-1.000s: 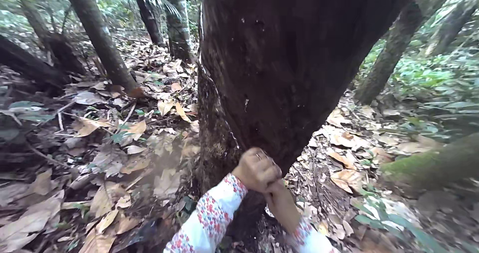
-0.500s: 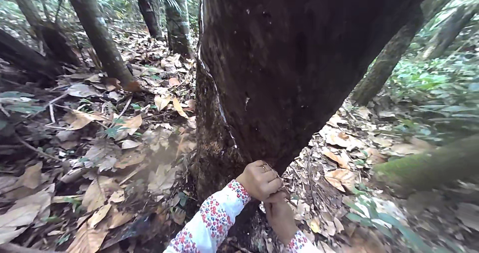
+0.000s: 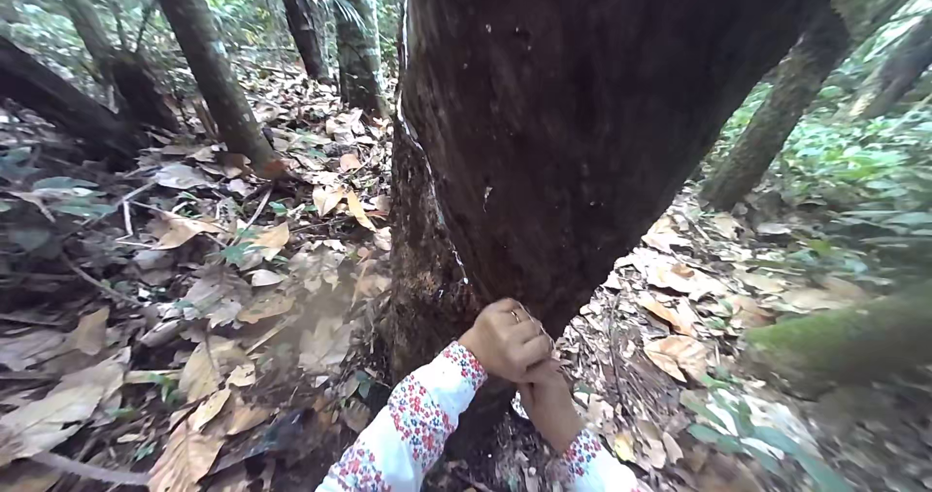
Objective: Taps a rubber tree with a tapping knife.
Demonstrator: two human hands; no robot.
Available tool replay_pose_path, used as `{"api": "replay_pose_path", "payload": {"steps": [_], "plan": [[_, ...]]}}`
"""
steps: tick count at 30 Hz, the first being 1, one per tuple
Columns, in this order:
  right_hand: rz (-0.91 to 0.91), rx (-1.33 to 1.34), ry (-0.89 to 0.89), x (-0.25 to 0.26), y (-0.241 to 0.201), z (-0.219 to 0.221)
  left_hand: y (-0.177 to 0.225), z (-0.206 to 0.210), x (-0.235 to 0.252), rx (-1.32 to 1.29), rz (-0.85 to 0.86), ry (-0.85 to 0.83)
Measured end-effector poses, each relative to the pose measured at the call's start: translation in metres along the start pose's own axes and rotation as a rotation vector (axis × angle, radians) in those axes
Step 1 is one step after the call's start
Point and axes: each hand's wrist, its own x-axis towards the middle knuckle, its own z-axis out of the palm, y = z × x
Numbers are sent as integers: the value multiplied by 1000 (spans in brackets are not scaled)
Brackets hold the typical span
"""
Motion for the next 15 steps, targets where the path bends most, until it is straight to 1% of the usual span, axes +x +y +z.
{"api": "replay_pose_path", "payload": {"steps": [2, 3, 6, 8, 9, 11, 12, 13, 15], "plan": [[57, -32, -26, -13, 3, 3, 7, 9, -10, -12, 8, -13], [116, -42, -75, -12, 1, 5, 6, 12, -13, 7, 4, -14], [331, -111, -260, -2, -4, 12, 3, 23, -24, 77, -14, -49], [458, -141, -412, -11, -2, 12, 16, 31, -39, 42, -33, -98], [492, -145, -462, -19, -1, 10, 24, 33, -44, 23, -31, -117], [542, -150, -526, -20, -1, 6, 27, 35, -43, 5, -32, -112], [555, -143, -528, -17, -3, 5, 26, 32, -40, 0, -43, -108], [539, -132, -503, -11, -6, 6, 21, 27, -36, 11, -50, -100], [441, -153, -431, 4, -5, 12, 5, 25, -31, 78, -33, -68]]}}
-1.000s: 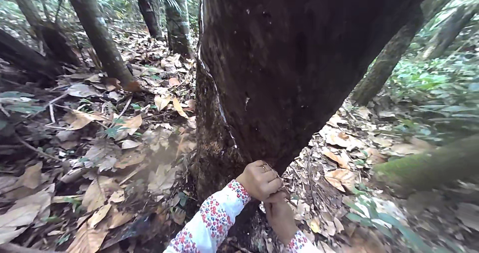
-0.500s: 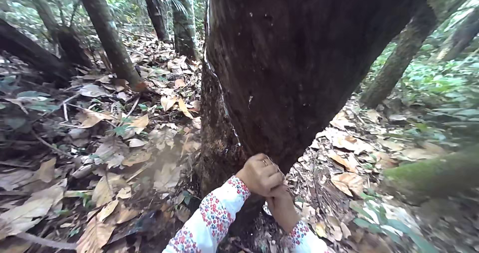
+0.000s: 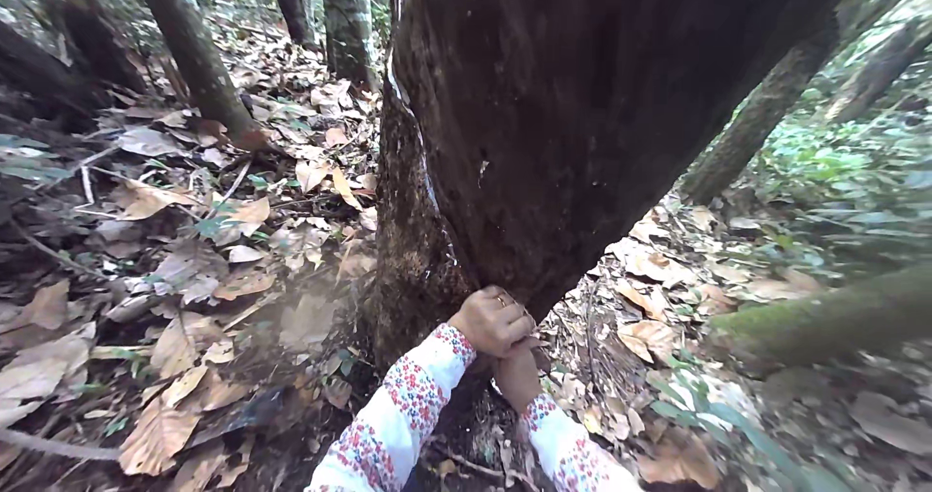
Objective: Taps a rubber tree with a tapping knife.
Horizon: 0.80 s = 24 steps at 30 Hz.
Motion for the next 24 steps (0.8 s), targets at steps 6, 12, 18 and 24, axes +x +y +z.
{"api": "replay_pose_path", "payload": {"steps": [6, 12, 18, 24], "plan": [[51, -58, -110, -5, 8, 6, 12, 14, -17, 96, 22, 23], [-25, 51, -122, -58, 11, -29, 47, 1, 1, -47, -99, 91], [76, -32, -376, -92, 13, -77, 86, -7, 14, -151, -198, 31], [2, -37, -358, -68, 28, -79, 77, 3, 20, -62, -219, 13]]}}
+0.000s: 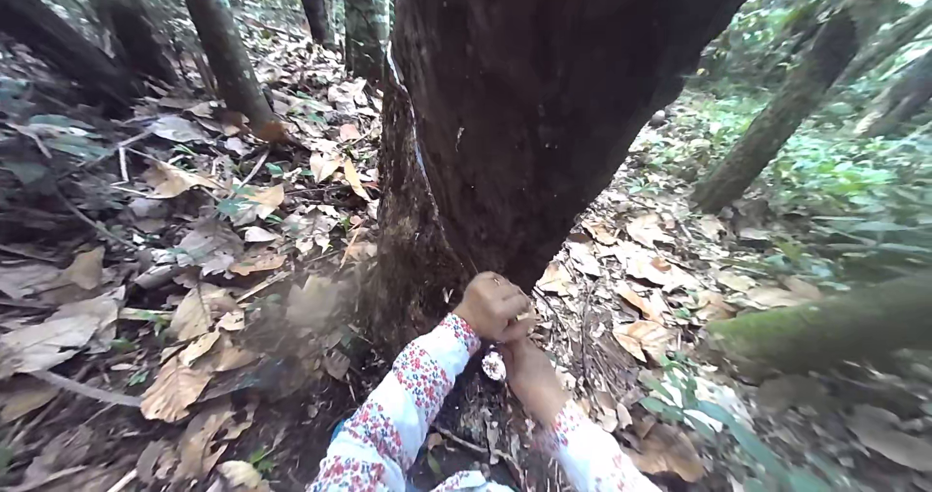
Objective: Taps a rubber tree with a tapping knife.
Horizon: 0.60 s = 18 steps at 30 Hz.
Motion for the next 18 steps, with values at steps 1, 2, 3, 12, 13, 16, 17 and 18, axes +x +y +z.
{"api": "replay_pose_path", "payload": {"steps": [1, 2, 3, 12, 13, 16, 17, 18], "plan": [[20, -17, -32, 7, -3, -2, -5, 3, -1, 40, 11, 7], [28, -21, -41, 9, 0, 2, -4, 7, -6, 66, 24, 2], [28, -15, -30, 7, 5, 10, 1, 10, -12, 72, 34, -18], [12, -74, -25, 24, 15, 11, -2, 23, -15, 155, 0, -33], [10, -65, -37, 22, 18, 13, 1, 25, -17, 177, 11, -28], [5, -27, -81, 12, 20, 17, 12, 14, -15, 149, 14, -103], [7, -18, -82, 11, 17, 15, 12, 11, -12, 131, 9, -128], [6, -19, -72, 12, 14, 11, 10, 9, -8, 123, -6, -144]]}}
